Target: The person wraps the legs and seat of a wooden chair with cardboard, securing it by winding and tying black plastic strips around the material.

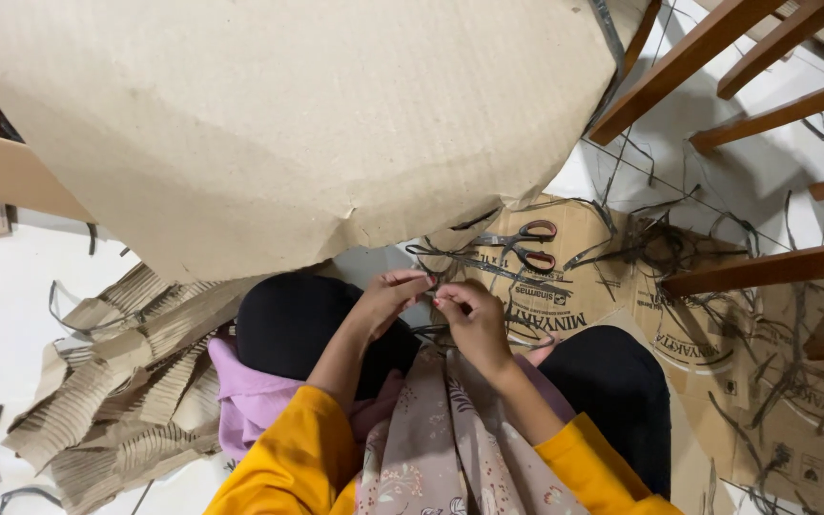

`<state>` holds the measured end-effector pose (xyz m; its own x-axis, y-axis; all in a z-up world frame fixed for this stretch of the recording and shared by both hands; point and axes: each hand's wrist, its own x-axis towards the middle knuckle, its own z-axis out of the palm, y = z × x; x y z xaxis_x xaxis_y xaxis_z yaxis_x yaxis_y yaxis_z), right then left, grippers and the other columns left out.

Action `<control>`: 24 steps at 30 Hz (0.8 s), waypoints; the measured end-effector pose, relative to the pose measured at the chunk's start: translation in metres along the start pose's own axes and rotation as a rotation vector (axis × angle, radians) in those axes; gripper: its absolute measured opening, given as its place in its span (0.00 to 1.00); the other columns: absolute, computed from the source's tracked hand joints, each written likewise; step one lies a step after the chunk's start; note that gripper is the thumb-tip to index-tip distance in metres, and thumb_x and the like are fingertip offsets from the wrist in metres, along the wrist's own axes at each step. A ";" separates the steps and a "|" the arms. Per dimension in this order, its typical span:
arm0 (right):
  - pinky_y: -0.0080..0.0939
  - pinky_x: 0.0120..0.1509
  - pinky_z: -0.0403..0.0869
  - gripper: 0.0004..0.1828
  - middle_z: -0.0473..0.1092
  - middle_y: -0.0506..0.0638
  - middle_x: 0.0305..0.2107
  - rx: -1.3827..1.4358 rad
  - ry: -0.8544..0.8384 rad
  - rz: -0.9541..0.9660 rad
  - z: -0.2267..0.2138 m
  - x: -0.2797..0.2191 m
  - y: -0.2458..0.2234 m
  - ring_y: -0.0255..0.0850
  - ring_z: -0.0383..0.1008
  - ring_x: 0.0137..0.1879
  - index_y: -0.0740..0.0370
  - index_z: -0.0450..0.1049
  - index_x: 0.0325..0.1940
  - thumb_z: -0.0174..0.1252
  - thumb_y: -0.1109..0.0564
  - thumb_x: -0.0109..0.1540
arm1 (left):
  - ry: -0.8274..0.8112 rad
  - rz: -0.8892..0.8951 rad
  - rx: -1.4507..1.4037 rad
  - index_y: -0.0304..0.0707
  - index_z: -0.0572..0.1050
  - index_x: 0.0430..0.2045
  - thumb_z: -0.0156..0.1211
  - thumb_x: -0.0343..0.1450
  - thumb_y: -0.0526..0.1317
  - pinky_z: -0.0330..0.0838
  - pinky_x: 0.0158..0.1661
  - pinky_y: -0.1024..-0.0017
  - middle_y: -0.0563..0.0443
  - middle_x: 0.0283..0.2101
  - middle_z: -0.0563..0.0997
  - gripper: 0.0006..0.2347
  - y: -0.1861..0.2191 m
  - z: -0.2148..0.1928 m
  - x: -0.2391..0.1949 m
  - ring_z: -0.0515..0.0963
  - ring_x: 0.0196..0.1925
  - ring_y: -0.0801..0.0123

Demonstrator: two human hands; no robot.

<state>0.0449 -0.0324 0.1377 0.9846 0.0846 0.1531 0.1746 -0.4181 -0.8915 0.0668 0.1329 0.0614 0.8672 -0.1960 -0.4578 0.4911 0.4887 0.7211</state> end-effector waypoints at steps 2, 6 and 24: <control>0.45 0.47 0.76 0.07 0.76 0.52 0.26 -0.038 0.003 -0.049 -0.004 0.001 0.005 0.46 0.79 0.37 0.57 0.84 0.35 0.69 0.66 0.56 | 0.009 0.039 0.048 0.33 0.84 0.38 0.74 0.66 0.37 0.75 0.41 0.80 0.50 0.28 0.83 0.11 -0.010 -0.005 0.010 0.79 0.31 0.78; 0.47 0.47 0.76 0.06 0.76 0.53 0.26 -0.136 0.011 -0.091 -0.020 0.004 0.012 0.51 0.80 0.39 0.56 0.83 0.35 0.68 0.64 0.57 | -0.051 0.104 0.105 0.34 0.85 0.40 0.74 0.66 0.40 0.74 0.49 0.71 0.46 0.33 0.85 0.12 0.007 0.001 0.001 0.80 0.39 0.73; 0.38 0.37 0.79 0.06 0.78 0.58 0.27 0.249 -0.040 0.309 0.005 -0.008 0.011 0.37 0.77 0.26 0.65 0.83 0.41 0.67 0.64 0.59 | 0.021 -0.059 -0.048 0.30 0.80 0.44 0.74 0.68 0.43 0.70 0.45 0.78 0.47 0.35 0.78 0.17 -0.008 -0.006 0.004 0.80 0.41 0.70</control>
<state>0.0392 -0.0335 0.1243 0.9883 0.0266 -0.1504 -0.1423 -0.1977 -0.9699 0.0658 0.1334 0.0506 0.8349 -0.2077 -0.5097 0.5360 0.5173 0.6671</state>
